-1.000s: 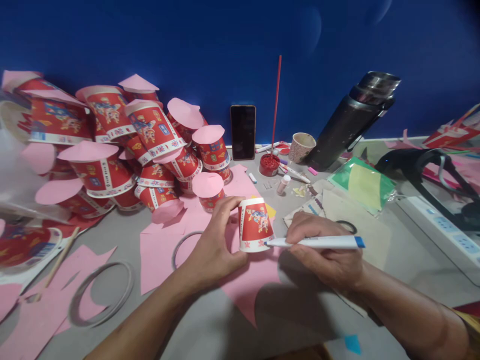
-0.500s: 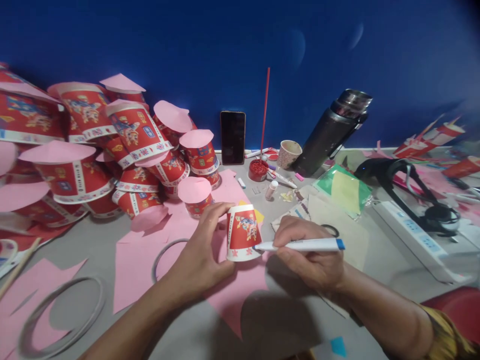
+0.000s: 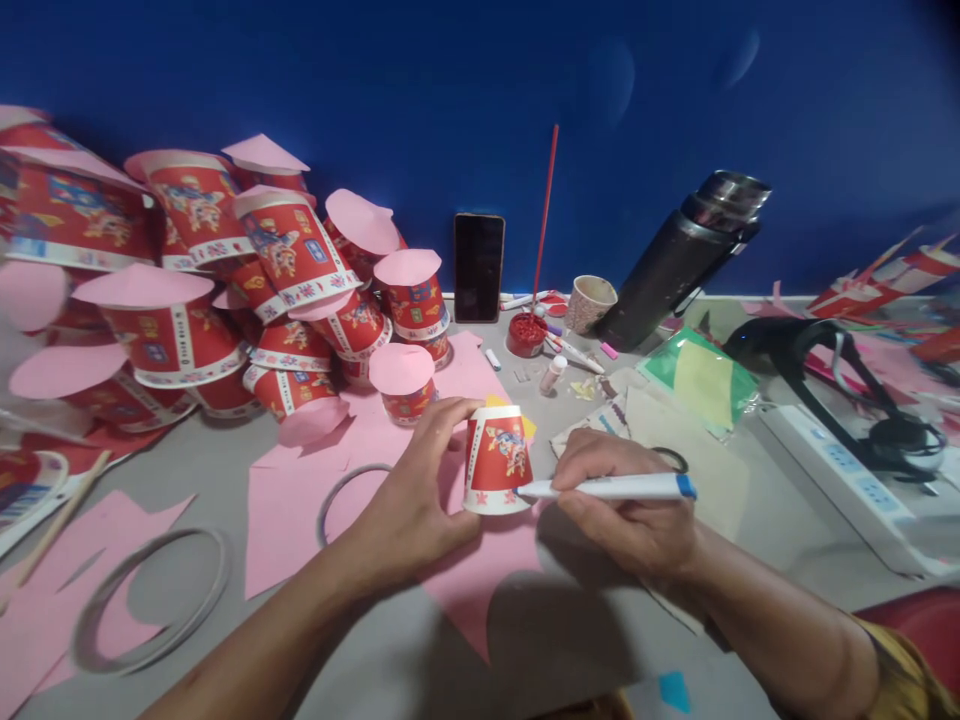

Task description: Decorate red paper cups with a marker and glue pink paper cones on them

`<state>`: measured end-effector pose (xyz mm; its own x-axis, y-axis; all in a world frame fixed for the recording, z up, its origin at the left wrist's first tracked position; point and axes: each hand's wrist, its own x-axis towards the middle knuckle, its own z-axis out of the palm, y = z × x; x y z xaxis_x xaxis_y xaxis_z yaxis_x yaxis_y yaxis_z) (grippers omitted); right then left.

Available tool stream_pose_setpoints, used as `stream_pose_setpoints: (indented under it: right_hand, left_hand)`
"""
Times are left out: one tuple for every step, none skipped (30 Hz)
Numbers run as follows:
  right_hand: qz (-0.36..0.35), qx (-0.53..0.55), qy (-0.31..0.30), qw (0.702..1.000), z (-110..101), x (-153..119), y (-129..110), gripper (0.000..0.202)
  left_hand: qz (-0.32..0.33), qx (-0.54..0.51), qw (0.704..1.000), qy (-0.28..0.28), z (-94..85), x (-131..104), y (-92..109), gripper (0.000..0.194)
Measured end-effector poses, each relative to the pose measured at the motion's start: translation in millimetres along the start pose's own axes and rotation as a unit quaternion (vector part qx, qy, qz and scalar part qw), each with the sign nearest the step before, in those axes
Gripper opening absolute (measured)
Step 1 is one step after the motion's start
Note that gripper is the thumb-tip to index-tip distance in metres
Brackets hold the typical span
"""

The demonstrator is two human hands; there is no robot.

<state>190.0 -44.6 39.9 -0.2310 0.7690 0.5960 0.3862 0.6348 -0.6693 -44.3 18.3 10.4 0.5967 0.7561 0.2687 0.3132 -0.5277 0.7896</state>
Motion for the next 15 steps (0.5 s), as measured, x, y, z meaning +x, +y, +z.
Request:
stream_pose_setpoints:
  right_hand:
    - [-0.001, 0.0, 0.004, 1.0, -0.1, -0.1, 0.2, 0.009]
    - [-0.001, 0.001, 0.009, 1.0, -0.4, -0.2, 0.1, 0.009]
    - [-0.002, 0.002, 0.015, 1.0, -1.0, -0.2, -0.1, 0.009]
    - [-0.002, 0.002, 0.018, 1.0, -1.6, -0.2, -0.4, 0.009]
    - [-0.002, 0.002, 0.019, 1.0, -2.4, -0.1, -0.9, 0.008]
    - [-0.001, 0.001, 0.018, 1.0, -3.0, 0.1, -1.3, 0.008]
    - [-0.001, 0.002, 0.015, 1.0, -3.5, 0.4, -1.7, 0.007]
    - [-0.001, 0.004, 0.011, 1.0, -3.7, 0.7, -2.0, 0.007]
    - [-0.003, 0.005, 0.007, 1.0, -3.8, 1.1, -2.2, 0.007]
    - [-0.005, 0.005, 0.004, 1.0, -3.6, 1.5, -2.4, 0.008]
    - [-0.007, 0.003, 0.004, 1.0, -3.4, 1.9, -2.5, 0.008]
    - [-0.007, 0.0, 0.003, 1.0, -3.2, 2.3, -2.6, 0.009]
    - [-0.005, -0.003, 0.003, 1.0, -3.0, 2.5, -2.8, 0.01]
    - [-0.001, -0.006, 0.003, 1.0, -3.0, 2.7, -3.1, 0.011]
    - [0.004, -0.007, 0.003, 1.0, -3.1, 2.7, -3.3, 0.011]
  left_hand:
    - [-0.003, 0.0, 1.0, 0.0, 0.2, -0.5, -0.8, 0.085]
    - [-0.007, -0.002, 1.0, -0.001, 0.4, -0.8, -1.5, 0.086]
    - [-0.012, -0.002, 1.0, -0.001, 0.5, -1.1, -1.9, 0.087]
    - [-0.016, -0.003, 1.0, -0.003, 0.7, -1.1, -1.9, 0.088]
    - [-0.018, -0.002, 1.0, -0.004, 0.7, -1.0, -1.5, 0.088]
    - [-0.017, -0.001, 1.0, -0.004, 0.8, -0.6, -0.9, 0.087]
    - [-0.015, -0.001, 1.0, -0.003, 0.8, -0.1, -0.1, 0.086]
    - [-0.011, 0.0, 1.0, -0.002, 0.9, 0.5, 0.6, 0.085]
    - [-0.008, 0.0, 1.0, -0.001, 0.9, 1.1, 1.2, 0.084]
    - [-0.007, 0.0, 1.0, -0.002, 0.9, 1.7, 1.5, 0.084]
    - [-0.008, -0.001, 1.0, -0.002, 0.8, 2.0, 1.6, 0.084]
    - [-0.01, -0.003, 1.0, -0.003, 0.7, 2.3, 1.6, 0.085]
    - [-0.012, -0.006, 1.0, -0.003, 0.6, 2.4, 1.5, 0.086]
    - [-0.012, -0.008, 1.0, -0.002, 0.5, 2.3, 1.3, 0.087]
    - [-0.011, -0.01, 1.0, -0.002, 0.3, 2.3, 1.2, 0.086]
